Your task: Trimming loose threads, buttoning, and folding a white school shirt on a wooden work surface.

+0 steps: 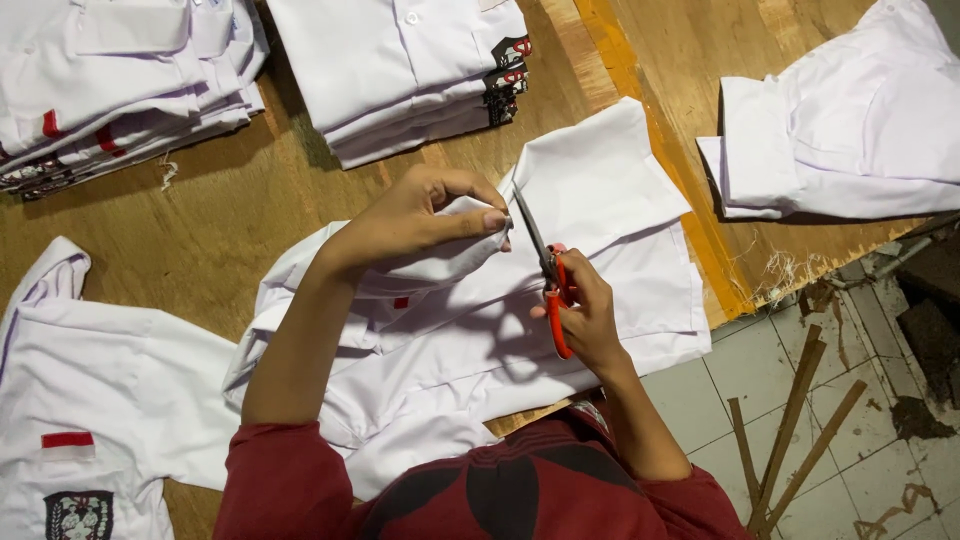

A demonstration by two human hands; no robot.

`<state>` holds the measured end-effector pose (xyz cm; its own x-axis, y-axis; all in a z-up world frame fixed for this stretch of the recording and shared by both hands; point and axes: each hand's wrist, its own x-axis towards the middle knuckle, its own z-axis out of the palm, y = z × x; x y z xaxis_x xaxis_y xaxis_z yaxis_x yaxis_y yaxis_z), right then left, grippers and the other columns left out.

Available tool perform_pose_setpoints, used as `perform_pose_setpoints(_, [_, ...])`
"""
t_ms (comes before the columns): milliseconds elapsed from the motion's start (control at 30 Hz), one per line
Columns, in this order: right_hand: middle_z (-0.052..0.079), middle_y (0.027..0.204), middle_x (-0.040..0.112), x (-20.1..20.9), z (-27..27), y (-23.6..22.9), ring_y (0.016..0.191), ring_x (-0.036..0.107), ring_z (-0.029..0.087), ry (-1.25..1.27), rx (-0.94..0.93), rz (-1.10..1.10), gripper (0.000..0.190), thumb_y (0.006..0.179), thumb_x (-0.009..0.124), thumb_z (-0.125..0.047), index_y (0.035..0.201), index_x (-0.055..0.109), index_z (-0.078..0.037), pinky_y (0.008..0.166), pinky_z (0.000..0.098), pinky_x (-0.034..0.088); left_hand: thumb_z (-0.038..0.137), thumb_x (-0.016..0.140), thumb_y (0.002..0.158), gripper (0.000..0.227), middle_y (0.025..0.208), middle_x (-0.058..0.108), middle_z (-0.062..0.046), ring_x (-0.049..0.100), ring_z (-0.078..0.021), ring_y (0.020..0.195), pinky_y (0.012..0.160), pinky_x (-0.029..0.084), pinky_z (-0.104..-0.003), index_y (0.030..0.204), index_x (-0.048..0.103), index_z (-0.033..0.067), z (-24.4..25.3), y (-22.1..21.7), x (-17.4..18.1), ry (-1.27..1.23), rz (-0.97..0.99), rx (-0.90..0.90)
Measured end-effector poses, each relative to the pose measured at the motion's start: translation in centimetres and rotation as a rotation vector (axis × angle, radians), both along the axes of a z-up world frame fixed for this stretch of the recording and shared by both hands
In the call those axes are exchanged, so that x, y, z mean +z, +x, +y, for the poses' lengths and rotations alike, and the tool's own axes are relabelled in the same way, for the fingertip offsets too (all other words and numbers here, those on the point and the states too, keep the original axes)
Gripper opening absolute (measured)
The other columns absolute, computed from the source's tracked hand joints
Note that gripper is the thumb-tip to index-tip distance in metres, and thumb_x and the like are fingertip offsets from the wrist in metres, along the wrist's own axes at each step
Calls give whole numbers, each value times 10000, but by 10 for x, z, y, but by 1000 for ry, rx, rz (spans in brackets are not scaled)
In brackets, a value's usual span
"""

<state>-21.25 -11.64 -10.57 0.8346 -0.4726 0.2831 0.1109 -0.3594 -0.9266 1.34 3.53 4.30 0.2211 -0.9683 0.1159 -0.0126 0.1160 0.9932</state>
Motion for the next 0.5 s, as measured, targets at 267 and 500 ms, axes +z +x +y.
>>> perform_pose_setpoints(267, [74,846,573,28,-45,-21,708,592,191,-119,-295,135,431,812,886,-192,1127,647,-19,673,328,541,195,745,968,167,916,740,-55,601,-110,825,779,492,-269,1068,769,64,-6,11,-9,42,-184,82])
perform_pose_setpoints(500, [178,830,666,33,-111,-74,717,659,394,-412,-656,439,419,783,919,-149,1106,702,5,687,478,520,172,749,954,144,946,802,-78,590,-127,727,682,464,-302,1066,793,95,-18,4,-22,150,-476,77])
